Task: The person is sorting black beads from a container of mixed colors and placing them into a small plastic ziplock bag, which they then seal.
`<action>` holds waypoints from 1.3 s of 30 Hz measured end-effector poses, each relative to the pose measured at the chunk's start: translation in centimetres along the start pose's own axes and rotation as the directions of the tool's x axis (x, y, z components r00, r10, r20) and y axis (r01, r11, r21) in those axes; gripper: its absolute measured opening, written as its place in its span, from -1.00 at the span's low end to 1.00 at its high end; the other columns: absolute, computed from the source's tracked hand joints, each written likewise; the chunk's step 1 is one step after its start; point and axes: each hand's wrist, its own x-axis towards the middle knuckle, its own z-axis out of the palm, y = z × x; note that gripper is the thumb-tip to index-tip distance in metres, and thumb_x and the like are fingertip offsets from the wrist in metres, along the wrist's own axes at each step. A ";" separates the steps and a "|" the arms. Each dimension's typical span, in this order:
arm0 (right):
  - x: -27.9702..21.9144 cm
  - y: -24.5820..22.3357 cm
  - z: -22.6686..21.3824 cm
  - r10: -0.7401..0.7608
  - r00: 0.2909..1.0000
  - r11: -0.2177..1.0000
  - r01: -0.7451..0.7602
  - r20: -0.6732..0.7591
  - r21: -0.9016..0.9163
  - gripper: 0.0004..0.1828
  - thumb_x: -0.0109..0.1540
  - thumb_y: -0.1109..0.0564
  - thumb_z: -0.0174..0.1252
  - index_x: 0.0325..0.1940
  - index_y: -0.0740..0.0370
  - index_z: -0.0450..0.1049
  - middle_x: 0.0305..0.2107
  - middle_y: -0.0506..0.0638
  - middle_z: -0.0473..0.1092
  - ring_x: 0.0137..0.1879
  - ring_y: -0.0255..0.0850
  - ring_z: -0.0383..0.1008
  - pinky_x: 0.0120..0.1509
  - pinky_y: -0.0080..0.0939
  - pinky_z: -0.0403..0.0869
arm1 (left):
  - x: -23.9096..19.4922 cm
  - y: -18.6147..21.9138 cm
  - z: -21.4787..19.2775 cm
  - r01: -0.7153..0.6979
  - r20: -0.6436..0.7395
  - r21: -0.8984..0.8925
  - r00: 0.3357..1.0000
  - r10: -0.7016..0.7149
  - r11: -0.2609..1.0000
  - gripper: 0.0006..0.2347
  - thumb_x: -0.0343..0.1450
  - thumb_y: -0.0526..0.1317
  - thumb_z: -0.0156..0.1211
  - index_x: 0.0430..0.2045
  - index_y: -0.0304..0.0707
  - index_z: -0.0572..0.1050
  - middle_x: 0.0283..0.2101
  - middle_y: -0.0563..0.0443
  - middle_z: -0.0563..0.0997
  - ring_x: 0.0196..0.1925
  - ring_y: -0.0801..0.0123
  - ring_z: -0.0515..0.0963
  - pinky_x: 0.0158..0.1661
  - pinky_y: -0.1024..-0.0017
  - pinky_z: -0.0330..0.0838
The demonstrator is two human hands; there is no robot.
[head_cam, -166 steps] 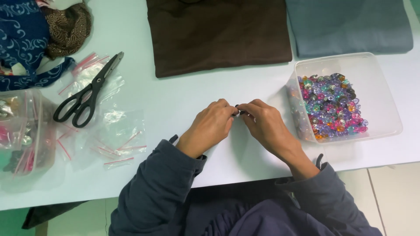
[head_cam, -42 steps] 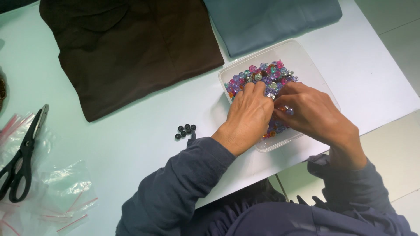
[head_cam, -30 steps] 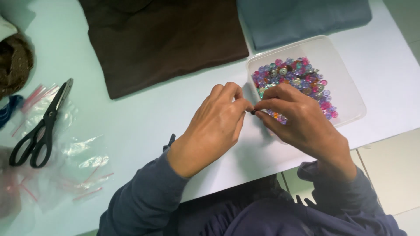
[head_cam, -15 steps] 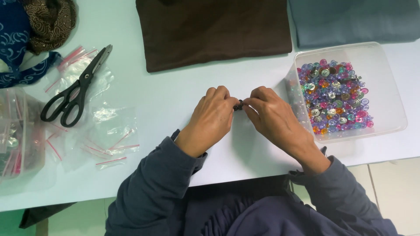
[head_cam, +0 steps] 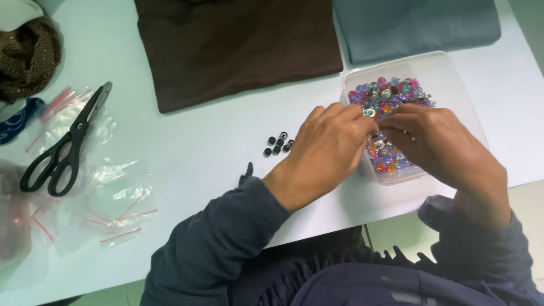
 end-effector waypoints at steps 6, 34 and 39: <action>0.2 5.7 5.0 0.025 0.992 0.999 -0.022 0.127 -0.025 -0.67 0.05 0.41 -0.15 -0.48 0.12 -0.14 -0.50 -0.16 -0.18 -0.28 -0.22 -0.21 -0.34 -0.04 -0.09 | 4.8 1.4 7.2 -0.063 0.471 0.449 0.865 -0.176 0.891 -0.87 0.36 -0.19 0.20 -0.53 0.28 0.59 -0.37 0.29 0.66 -0.17 0.30 0.56 -0.03 0.24 0.14; 1.9 5.4 5.8 0.082 0.950 0.996 -0.068 0.301 -0.056 -0.82 0.16 0.20 0.35 -0.19 0.25 0.54 -0.39 0.19 0.54 -0.21 0.15 0.66 -0.19 0.10 0.61 | 7.7 0.1 7.6 0.027 0.683 0.313 0.689 -0.244 0.949 -0.89 0.22 -0.25 0.43 -0.48 -0.24 0.68 -0.43 -0.09 0.70 -0.25 0.06 0.65 -0.06 0.03 0.00; 1.6 4.9 4.1 0.217 0.944 0.967 -0.242 0.250 0.076 -0.87 0.22 0.16 0.28 -0.23 0.29 0.61 -0.47 0.23 0.57 -0.23 0.17 0.66 -0.21 0.10 0.58 | 7.5 -2.4 11.8 0.054 0.547 0.228 0.819 -0.173 0.972 -0.99 0.21 -0.36 0.34 -0.60 -0.27 0.65 -0.58 -0.12 0.65 -0.45 -0.06 0.67 -0.26 0.13 0.10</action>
